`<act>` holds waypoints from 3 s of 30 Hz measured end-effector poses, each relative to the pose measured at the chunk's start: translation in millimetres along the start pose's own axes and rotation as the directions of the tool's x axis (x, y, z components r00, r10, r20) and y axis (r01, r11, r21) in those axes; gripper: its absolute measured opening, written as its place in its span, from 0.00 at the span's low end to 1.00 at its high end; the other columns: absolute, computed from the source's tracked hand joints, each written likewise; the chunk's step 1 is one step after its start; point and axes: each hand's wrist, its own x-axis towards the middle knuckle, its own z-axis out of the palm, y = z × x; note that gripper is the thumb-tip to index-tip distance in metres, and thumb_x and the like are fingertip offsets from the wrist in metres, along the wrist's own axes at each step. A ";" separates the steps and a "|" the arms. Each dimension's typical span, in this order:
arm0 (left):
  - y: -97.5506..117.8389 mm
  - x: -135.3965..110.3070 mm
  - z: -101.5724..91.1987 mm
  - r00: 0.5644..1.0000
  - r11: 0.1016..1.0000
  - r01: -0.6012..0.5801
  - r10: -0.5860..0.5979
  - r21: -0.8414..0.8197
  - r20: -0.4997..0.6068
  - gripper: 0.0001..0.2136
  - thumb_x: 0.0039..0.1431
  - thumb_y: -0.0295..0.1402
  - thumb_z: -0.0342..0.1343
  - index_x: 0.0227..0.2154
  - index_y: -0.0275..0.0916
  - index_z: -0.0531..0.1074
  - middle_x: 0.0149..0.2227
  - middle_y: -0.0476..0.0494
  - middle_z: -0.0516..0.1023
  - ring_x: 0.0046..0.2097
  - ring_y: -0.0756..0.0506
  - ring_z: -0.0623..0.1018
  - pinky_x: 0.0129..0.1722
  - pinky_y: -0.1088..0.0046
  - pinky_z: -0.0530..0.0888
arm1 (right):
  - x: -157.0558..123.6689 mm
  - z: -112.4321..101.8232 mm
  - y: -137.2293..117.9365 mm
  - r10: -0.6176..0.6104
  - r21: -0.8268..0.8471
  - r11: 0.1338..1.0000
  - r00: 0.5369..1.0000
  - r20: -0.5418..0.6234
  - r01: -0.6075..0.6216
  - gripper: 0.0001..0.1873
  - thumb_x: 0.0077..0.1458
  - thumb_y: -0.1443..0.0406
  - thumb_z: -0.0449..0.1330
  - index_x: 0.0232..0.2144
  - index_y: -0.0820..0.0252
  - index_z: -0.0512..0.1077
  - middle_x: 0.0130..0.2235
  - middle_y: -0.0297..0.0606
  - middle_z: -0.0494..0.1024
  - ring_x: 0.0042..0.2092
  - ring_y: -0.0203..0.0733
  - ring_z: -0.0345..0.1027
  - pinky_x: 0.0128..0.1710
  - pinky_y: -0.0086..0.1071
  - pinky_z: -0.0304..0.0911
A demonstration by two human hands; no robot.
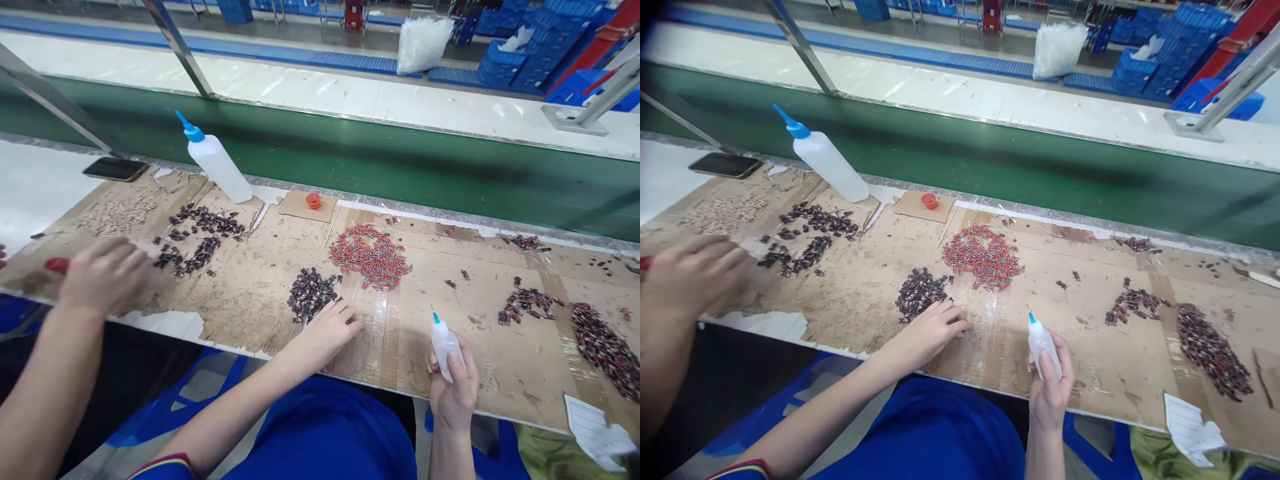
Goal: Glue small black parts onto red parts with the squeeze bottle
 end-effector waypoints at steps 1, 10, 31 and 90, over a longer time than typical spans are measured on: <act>1.5 1.4 -0.3 1.000 1.000 0.007 -0.007 0.006 0.000 0.08 0.61 0.24 0.53 0.40 0.40 0.73 0.38 0.43 0.76 0.42 0.44 0.71 0.43 0.67 0.66 | 0.2 -0.3 0.5 -0.001 0.007 1.000 1.000 -0.004 0.001 0.16 0.42 0.56 0.67 0.34 0.58 0.74 0.23 0.30 0.69 0.22 0.31 0.58 0.20 0.26 0.51; 21.3 18.2 27.0 0.950 0.931 0.060 -0.163 -0.360 -0.265 0.05 0.62 0.28 0.54 0.36 0.43 0.73 0.36 0.47 0.81 0.49 0.42 0.73 0.49 0.60 0.62 | 19.3 -11.5 14.6 -0.117 -0.030 0.993 0.990 -0.080 0.114 0.14 0.45 0.55 0.64 0.32 0.59 0.75 0.24 0.33 0.70 0.23 0.35 0.57 0.23 0.30 0.50; 14.7 2.4 49.2 0.809 0.895 0.173 -0.368 -0.412 -0.459 0.06 0.62 0.32 0.55 0.38 0.45 0.77 0.37 0.47 0.83 0.43 0.44 0.79 0.47 0.61 0.64 | 3.5 38.1 15.0 -0.067 -0.397 0.917 0.997 -0.029 0.050 0.18 0.44 0.51 0.66 0.25 0.62 0.77 0.25 0.42 0.81 0.28 0.46 0.75 0.29 0.35 0.69; 10.1 5.2 54.6 0.771 0.914 0.029 -0.278 -0.404 -0.573 0.08 0.62 0.28 0.55 0.40 0.45 0.77 0.34 0.46 0.81 0.41 0.44 0.73 0.41 0.65 0.63 | 50.4 15.7 7.8 -0.291 -0.305 0.922 0.946 -0.142 0.238 0.29 0.35 0.61 0.72 0.34 0.53 0.58 0.33 0.34 0.79 0.41 0.45 0.76 0.49 0.46 0.65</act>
